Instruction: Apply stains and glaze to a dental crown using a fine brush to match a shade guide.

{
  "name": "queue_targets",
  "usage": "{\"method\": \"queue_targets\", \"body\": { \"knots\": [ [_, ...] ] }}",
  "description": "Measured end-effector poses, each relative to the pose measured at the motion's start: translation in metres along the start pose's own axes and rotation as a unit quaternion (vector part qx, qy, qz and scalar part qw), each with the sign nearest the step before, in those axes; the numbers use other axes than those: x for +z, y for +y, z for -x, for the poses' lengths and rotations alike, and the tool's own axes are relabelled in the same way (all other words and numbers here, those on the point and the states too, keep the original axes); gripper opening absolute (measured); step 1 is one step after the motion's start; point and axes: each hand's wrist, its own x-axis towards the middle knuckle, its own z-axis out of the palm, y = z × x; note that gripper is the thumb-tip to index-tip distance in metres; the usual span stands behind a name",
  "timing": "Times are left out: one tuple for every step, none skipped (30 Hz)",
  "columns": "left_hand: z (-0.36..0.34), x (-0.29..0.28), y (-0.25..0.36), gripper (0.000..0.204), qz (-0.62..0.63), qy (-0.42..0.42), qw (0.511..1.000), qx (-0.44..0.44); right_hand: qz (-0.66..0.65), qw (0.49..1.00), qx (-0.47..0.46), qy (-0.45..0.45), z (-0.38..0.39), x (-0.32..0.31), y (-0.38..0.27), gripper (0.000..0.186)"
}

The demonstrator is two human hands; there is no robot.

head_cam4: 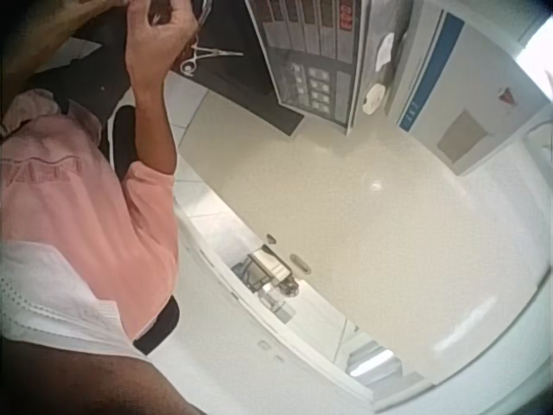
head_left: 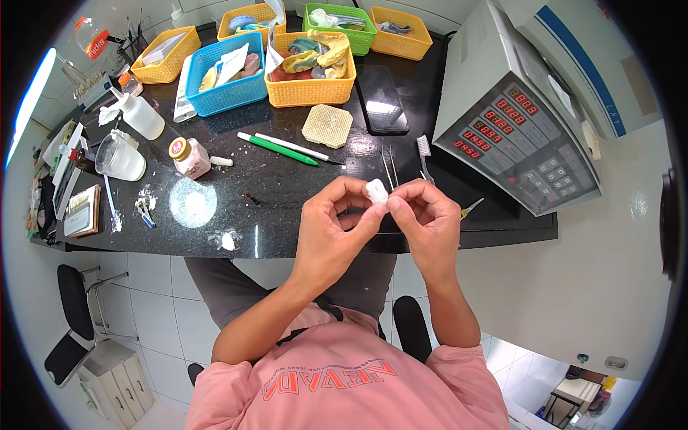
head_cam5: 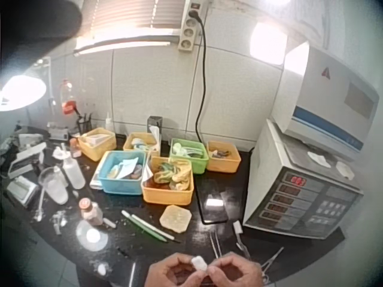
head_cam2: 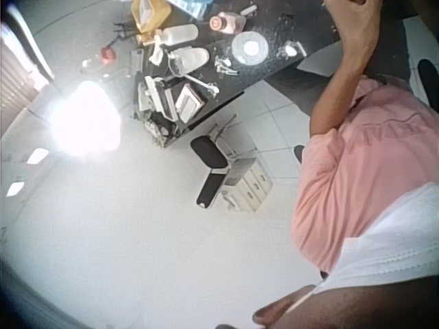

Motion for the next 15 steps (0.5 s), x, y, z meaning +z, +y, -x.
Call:
{"method": "queue_targets", "body": {
  "knots": [
    [0.0002, -0.0002, -0.0004, 0.011, 0.022, 0.006, 1.000, 0.005, 0.006, 1.000, -0.006, -0.001, 0.0000, 0.0005, -0.0003, 0.010],
    [0.0002, -0.0007, -0.0003, 0.011, 0.021, 0.007, 1.000, 0.005, 0.005, 1.000, -0.006, -0.002, -0.0003, 0.0024, -0.0010, 0.010],
    [0.0002, -0.0013, -0.0001, 0.010, 0.018, 0.004, 1.000, 0.001, -0.007, 1.000, -0.012, 0.012, -0.0006, 0.0053, -0.0022, 0.010],
    [0.0002, -0.0019, 0.0000, 0.010, 0.015, 0.001, 1.000, -0.004, -0.019, 0.999, -0.018, 0.025, -0.0009, 0.0074, -0.0025, 0.009],
    [0.0001, -0.0020, 0.0000, 0.010, 0.014, 0.002, 1.000, -0.003, -0.020, 0.999, -0.018, 0.023, -0.0011, 0.0070, -0.0024, 0.009],
    [-0.0001, -0.0020, -0.0006, 0.010, 0.006, -0.003, 1.000, 0.003, -0.009, 1.000, -0.026, 0.016, -0.0013, 0.0053, -0.0019, 0.009],
    [-0.0001, -0.0020, -0.0007, 0.010, -0.003, -0.008, 1.000, 0.009, 0.002, 0.999, -0.033, 0.009, -0.0014, 0.0043, -0.0017, 0.009],
    [0.0000, -0.0015, 0.0000, 0.010, -0.003, -0.007, 1.000, 0.009, 0.002, 0.999, -0.033, 0.008, -0.0016, 0.0039, -0.0015, 0.009],
    [0.0001, -0.0010, 0.0014, 0.009, -0.002, -0.002, 1.000, 0.004, 0.024, 0.999, -0.039, 0.008, -0.0018, 0.0036, -0.0014, 0.009],
    [0.0002, -0.0009, 0.0020, 0.009, -0.001, 0.003, 1.000, -0.001, 0.046, 0.998, -0.045, 0.007, -0.0020, 0.0035, -0.0012, 0.009],
    [0.0002, -0.0010, 0.0015, 0.009, -0.001, 0.003, 1.000, -0.001, 0.046, 0.998, -0.045, 0.007, -0.0019, 0.0034, -0.0004, 0.009],
    [-0.0001, -0.0012, 0.0004, 0.009, -0.006, 0.002, 1.000, 0.000, 0.043, 0.998, -0.042, 0.006, -0.0019, 0.0032, 0.0011, 0.009],
    [-0.0002, -0.0012, -0.0003, 0.008, -0.010, 0.000, 1.000, 0.002, 0.041, 0.998, -0.039, 0.005, -0.0017, 0.0030, 0.0018, 0.008],
    [0.0002, -0.0008, -0.0006, 0.008, -0.010, 0.000, 1.000, 0.002, 0.041, 0.998, -0.038, 0.005, -0.0013, 0.0036, 0.0016, 0.008],
    [0.0007, 0.0002, -0.0009, 0.008, -0.014, 0.006, 1.000, 0.010, 0.034, 0.999, -0.025, 0.007, -0.0005, 0.0048, 0.0011, 0.008]
  ]
}}
